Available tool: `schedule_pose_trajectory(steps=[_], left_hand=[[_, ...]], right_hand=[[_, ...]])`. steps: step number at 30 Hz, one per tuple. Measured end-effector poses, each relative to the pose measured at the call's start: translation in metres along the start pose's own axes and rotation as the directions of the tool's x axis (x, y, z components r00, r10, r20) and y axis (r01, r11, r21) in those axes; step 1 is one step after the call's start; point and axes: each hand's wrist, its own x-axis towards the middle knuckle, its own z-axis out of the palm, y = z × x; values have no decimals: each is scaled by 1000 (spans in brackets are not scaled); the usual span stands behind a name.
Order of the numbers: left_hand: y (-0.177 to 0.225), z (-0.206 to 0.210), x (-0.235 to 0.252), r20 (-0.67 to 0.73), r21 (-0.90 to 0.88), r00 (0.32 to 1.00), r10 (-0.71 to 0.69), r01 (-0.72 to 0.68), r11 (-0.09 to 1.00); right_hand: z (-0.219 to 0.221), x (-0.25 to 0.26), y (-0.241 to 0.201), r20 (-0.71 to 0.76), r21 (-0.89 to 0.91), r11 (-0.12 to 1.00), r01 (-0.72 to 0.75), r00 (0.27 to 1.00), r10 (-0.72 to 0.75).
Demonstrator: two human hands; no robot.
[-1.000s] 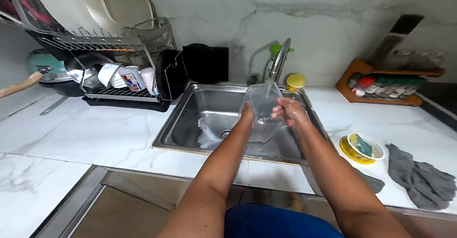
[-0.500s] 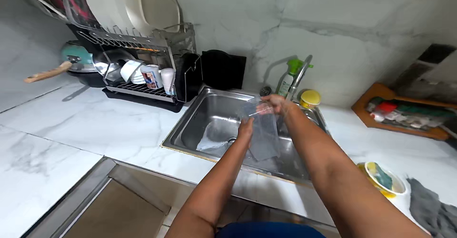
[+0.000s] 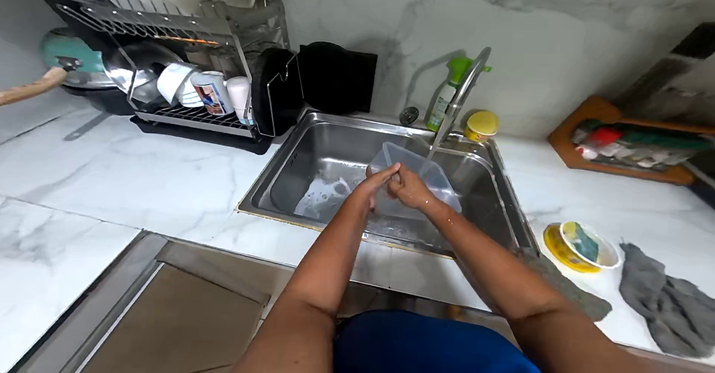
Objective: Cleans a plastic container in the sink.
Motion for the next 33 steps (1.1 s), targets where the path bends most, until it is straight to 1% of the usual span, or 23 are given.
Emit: schedule_pose_trajectory(steps=[1, 3, 6, 8, 10, 11, 12, 13, 15, 16, 17, 18, 19, 20, 22, 24, 25, 27, 28, 30, 31, 33], left_hand=[[-5, 2, 6, -1, -28, 1000, -15, 15, 999], [-11, 4, 13, -15, -45, 1000, 14, -14, 999], [-9, 5, 13, -35, 26, 988, 150, -150, 988], [-6, -1, 8, -76, 35, 971, 225, -223, 974], [0, -14, 0, -97, 36, 964, 249, -247, 968], [1, -22, -2, -98, 45, 966, 240, -236, 971], [1, -31, -1, -101, 55, 969, 225, -220, 974], [1, -42, 3, -99, 63, 976, 194, -189, 980], [7, -60, -1, -84, 57, 992, 94, -90, 994], [8, -67, -3, -77, 48, 996, 38, -34, 998], [9, -74, -5, -68, 32, 998, -16, 18, 999], [9, -79, -8, -64, 18, 996, -58, 59, 998], [9, -83, -10, -67, 22, 994, -84, 86, 996], [9, -89, -12, -66, 34, 992, -111, 114, 993], [14, -105, -8, -61, 30, 983, -176, 178, 984], [19, -120, -8, -52, 15, 980, -192, 193, 981], [22, -125, -8, -58, 6, 980, -191, 192, 981], [22, -126, -9, -97, 41, 985, -144, 148, 988], [15, -121, -6, -118, 78, 986, -113, 123, 989], [-9, -105, 18, -73, 83, 991, -108, 114, 990], [-20, -91, 33, -54, 74, 992, -117, 121, 990], [-27, -53, 46, -41, 88, 987, -158, 161, 983]], right_hand=[[3, -4, 11, 10, -21, 999, 39, 999, -39], [7, -14, 27, 58, -35, 994, 105, 993, -103], [8, -24, 41, 112, 40, 982, 182, 976, -186], [7, -28, 51, 210, 68, 969, 236, 947, -245], [0, -30, 57, 310, -2, 960, 279, 913, -265], [-9, -30, 61, 331, -46, 964, 262, 914, -233], [-21, -29, 67, 344, -97, 976, 195, 927, -151], [-34, -28, 74, 318, -142, 987, 79, 948, -30], [-52, -23, 96, 118, -152, 978, -144, 980, 162], [-58, -18, 108, 34, -132, 959, -249, 966, 256], [-61, -14, 118, -1, -90, 926, -367, 930, 368], [-59, -11, 124, -1, -19, 876, -483, 876, 483], [-54, -9, 126, 22, 57, 828, -558, 829, 558], [-47, -8, 122, 38, 107, 798, -592, 805, 592], [-43, -3, 98, 33, 171, 772, -613, 786, 617], [-44, 4, 75, -42, 233, 779, -582, 795, 606], [-47, 7, 66, -108, 228, 807, -545, 810, 577], [-58, 8, 43, -269, 92, 894, -439, 853, 447], [-67, 7, 30, -328, 2, 919, -393, 868, 372], [-85, -1, 3, -403, -162, 926, -341, 879, 253], [-94, -7, -7, -428, -225, 919, -323, 880, 205], [-107, -22, -26, -465, -314, 893, -323, 872, 151]])
